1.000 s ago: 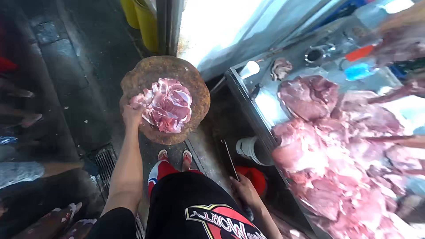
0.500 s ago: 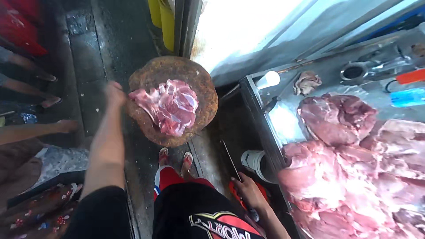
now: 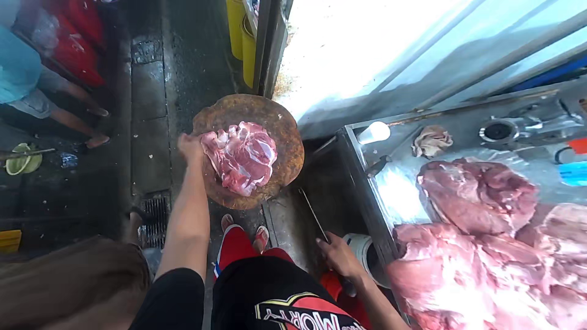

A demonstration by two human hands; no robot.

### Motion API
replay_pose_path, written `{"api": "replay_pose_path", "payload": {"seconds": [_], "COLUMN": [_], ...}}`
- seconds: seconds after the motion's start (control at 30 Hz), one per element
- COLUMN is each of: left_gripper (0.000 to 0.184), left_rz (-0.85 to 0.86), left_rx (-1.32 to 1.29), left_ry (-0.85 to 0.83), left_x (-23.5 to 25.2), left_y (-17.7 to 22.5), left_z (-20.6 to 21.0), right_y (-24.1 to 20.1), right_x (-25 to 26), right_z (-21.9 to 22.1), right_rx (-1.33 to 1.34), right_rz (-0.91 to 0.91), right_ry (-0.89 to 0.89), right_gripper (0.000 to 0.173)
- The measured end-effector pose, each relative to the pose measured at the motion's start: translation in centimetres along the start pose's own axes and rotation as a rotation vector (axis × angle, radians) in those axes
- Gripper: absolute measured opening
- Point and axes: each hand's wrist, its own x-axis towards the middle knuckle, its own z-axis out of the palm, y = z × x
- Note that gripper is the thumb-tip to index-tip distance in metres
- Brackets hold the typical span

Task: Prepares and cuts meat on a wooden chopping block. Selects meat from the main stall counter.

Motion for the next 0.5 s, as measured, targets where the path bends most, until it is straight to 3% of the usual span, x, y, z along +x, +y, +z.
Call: {"api": "replay_pose_path", "payload": {"seconds": [0.13,0.23,0.37,0.43,0.5], "left_gripper": [0.054,0.054,0.061,0.062,0.064], "left_rz": [0.069,0.019,-0.213,-0.157,0.018], "left_rx": [0.147,0.325,0.445,0.475,0.463], "left_ry": [0.032,-0.139,-0.436,-0.48,-0.369], "left_x": [5.1,4.8,1.4,2.1,4.4], "left_y": [4.3,5.4,2.9,1.1,0.9], "left_z": [-4.0,-4.3,-2.3,-0.6,0.3], "right_y": [-2.1,-4.1,-7.1,-8.8,-9.9], "right_x": [-0.5,0.2,2.6,3.4,3.4], "right_z": [-0.2,0.5,1.9,2.5,3.0], "right_rx": [0.071,0.16,0.21,0.242,0.271], "right_rz": [-0.011,-0.026,-0.021,0.011,0.026], "right_ry": [0.007,-0.024,-0.101,-0.126,-0.16], "right_gripper": [0.032,0.027,0.027,0.028,0.03]}}
